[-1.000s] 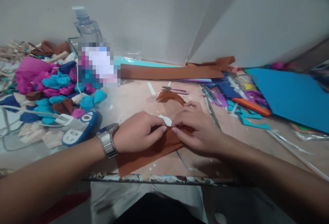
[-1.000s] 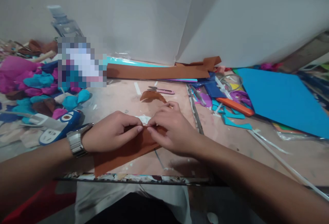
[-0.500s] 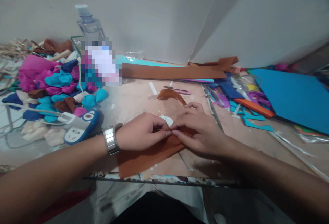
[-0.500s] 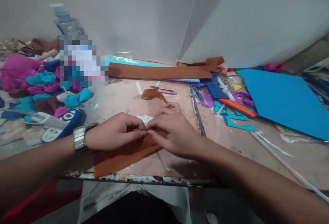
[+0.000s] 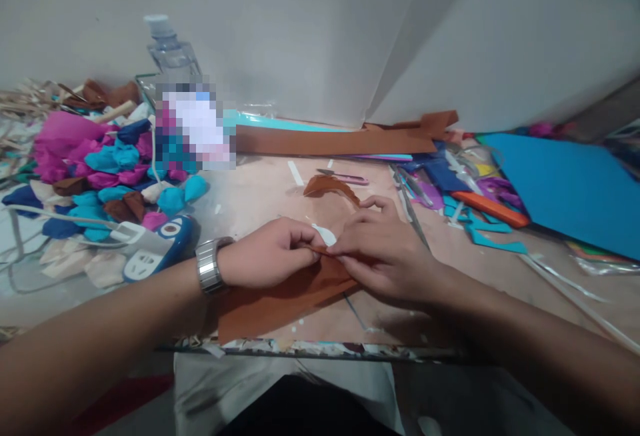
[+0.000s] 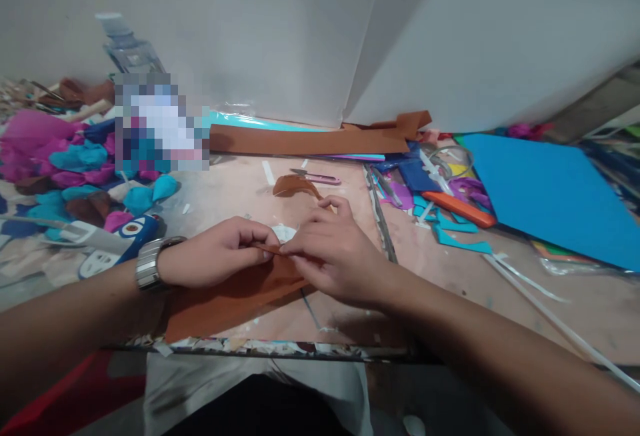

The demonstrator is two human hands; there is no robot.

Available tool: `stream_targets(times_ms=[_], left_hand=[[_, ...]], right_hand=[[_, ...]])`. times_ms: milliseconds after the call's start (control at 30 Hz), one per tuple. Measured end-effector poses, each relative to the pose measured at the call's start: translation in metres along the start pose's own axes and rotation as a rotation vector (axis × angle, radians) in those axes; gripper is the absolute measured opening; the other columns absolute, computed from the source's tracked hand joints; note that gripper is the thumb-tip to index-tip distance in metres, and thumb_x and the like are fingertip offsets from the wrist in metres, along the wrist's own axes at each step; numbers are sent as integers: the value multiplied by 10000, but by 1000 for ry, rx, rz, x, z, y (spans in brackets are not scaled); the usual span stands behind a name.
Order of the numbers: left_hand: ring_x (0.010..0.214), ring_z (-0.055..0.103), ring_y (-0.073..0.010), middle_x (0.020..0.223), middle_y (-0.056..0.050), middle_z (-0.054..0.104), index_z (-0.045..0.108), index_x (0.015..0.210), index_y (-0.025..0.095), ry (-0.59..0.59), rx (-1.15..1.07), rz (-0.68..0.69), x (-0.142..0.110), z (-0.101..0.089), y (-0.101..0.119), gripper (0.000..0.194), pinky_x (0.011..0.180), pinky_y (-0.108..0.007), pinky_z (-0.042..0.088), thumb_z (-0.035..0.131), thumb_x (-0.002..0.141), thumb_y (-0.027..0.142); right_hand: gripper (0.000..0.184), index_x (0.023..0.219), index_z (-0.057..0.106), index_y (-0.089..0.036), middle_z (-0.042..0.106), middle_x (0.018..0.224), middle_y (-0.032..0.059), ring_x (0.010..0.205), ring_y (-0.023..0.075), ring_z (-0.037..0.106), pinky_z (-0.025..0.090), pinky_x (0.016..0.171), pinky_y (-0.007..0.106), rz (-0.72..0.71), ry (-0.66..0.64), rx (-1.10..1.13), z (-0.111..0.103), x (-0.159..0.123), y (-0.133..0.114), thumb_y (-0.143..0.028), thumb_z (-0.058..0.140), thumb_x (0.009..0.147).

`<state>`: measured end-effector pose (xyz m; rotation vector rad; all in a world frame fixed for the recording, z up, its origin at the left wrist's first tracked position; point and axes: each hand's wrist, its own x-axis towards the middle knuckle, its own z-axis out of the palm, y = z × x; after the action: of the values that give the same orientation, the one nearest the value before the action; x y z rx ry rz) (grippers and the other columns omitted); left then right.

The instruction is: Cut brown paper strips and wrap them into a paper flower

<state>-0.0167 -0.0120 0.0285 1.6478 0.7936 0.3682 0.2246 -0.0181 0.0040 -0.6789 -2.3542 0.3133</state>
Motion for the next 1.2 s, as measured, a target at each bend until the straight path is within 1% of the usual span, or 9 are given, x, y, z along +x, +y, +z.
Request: stream_targets(times_ms=[67, 200, 467, 767, 900, 967, 1033, 1133, 1200], left_hand=[[715, 474, -95, 765, 42, 589, 665, 867, 137, -12, 6, -22, -1, -1, 1, 131, 694, -223, 380, 593, 951, 206], [695, 461, -107, 730, 25, 565, 651, 813, 124, 9, 39, -62, -1, 0, -1, 321, 664, -235, 376, 605, 984, 392], [641, 414, -95, 696, 36, 526, 680, 882, 124, -37, 64, -73, -2, -6, -2, 249, 589, -217, 329, 579, 985, 327], [638, 394, -101, 685, 43, 470, 642, 835, 141, -115, 144, -93, -2, -14, -5, 179, 616, -231, 344, 513, 932, 219], [643, 390, -112, 691, 38, 459, 651, 861, 141, -105, 150, -123, -2, -17, -4, 207, 627, -249, 349, 465, 928, 202], [677, 418, -119, 719, 27, 499, 662, 861, 139, -96, 159, -109, -2, -17, -4, 208, 657, -253, 367, 482, 930, 218], [702, 443, -122, 749, 19, 543, 671, 866, 137, -105, 163, -98, -1, -16, -4, 217, 671, -251, 379, 542, 951, 291], [668, 439, -114, 731, 24, 558, 666, 865, 141, -110, 162, -89, -1, -11, -7, 298, 621, -241, 363, 627, 958, 422], [649, 429, -107, 705, 32, 544, 645, 827, 145, -101, 142, -60, 0, -8, -9, 308, 604, -235, 351, 631, 966, 419]], right_hand=[[167, 1000, 728, -261, 775, 876, -5, 897, 197, 712, 331, 1075, 504, -13, -4, -15, 0, -1, 0, -127, 653, 932], [185, 1013, 718, -271, 788, 897, -10, 907, 203, 716, 332, 1076, 508, -33, -31, -42, 0, -1, 0, -120, 650, 929], [221, 995, 717, -279, 808, 871, -34, 875, 201, 724, 344, 1061, 520, -67, 1, -48, -1, 2, -2, -87, 656, 904], [176, 1001, 730, -284, 812, 879, -30, 894, 201, 723, 346, 1063, 521, -103, -26, -47, -1, 1, -1, -134, 670, 931], [167, 979, 731, -272, 809, 879, -25, 907, 205, 724, 340, 1069, 524, -97, -28, -55, 0, 0, 0, -126, 668, 927], [172, 983, 735, -280, 810, 896, -21, 914, 207, 723, 334, 1079, 529, -87, -34, -62, 0, -1, 1, -133, 664, 929], [180, 998, 736, -288, 809, 896, -23, 897, 204, 721, 334, 1078, 528, -86, -34, -63, 0, -1, 1, -137, 665, 931], [171, 1008, 735, -287, 806, 870, -27, 870, 199, 719, 340, 1060, 520, -93, -34, -60, 0, 0, 0, -145, 673, 937], [153, 999, 730, -278, 804, 859, -26, 862, 196, 717, 341, 1052, 516, -94, -41, -59, 0, 1, -1, -147, 671, 945]])
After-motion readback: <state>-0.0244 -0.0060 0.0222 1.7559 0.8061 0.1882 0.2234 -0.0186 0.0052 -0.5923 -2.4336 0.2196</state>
